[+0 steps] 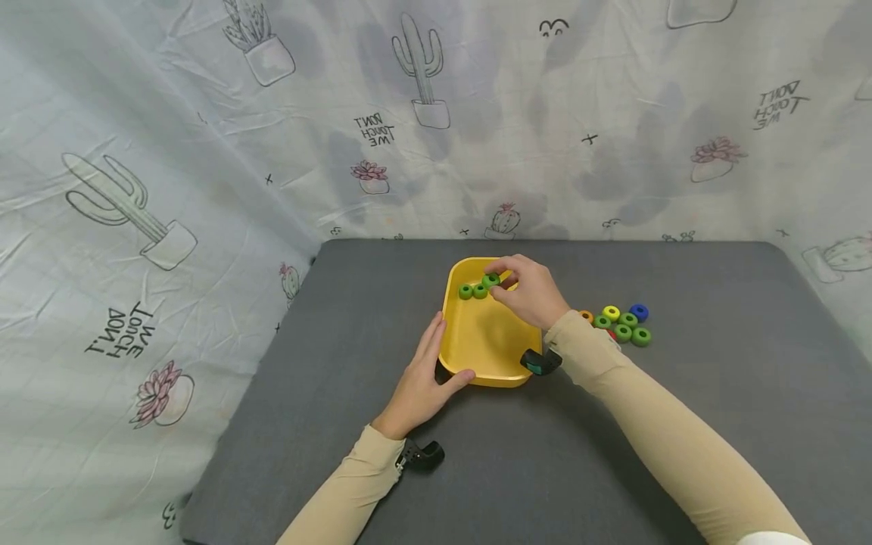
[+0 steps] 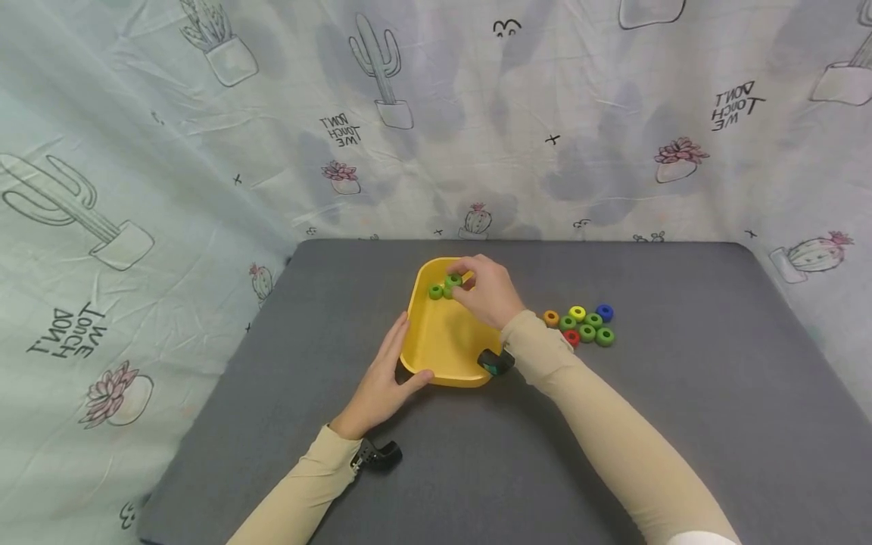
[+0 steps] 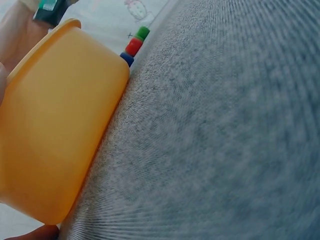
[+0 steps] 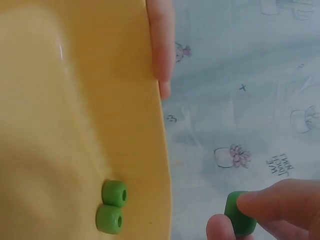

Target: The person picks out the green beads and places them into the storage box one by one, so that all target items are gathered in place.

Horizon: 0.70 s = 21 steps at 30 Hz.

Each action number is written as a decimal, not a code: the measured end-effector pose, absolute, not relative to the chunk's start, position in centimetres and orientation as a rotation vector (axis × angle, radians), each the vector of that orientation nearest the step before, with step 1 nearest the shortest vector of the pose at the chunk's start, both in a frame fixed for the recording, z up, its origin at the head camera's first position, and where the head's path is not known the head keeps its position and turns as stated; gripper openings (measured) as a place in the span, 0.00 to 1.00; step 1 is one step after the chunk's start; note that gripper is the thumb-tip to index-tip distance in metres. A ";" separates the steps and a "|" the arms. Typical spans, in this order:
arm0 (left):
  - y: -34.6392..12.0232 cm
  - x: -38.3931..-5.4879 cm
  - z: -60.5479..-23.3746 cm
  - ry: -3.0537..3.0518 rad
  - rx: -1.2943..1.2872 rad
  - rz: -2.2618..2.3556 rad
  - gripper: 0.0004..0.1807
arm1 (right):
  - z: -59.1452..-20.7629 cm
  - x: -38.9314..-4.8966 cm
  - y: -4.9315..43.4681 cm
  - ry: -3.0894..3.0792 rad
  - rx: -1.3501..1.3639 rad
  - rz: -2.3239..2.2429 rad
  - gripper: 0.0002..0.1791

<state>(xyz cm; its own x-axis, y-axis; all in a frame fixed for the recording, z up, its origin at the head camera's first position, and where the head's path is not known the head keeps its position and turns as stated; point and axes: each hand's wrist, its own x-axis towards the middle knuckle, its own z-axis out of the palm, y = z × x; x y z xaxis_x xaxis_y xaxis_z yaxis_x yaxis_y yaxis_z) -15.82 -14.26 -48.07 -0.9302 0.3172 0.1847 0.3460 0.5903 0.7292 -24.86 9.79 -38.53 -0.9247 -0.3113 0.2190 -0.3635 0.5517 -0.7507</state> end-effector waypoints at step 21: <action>-14.4 -15.8 -48.1 -2.767 -0.592 -1.279 0.56 | -41.4 -28.7 5.4 -2.944 0.444 1.256 0.14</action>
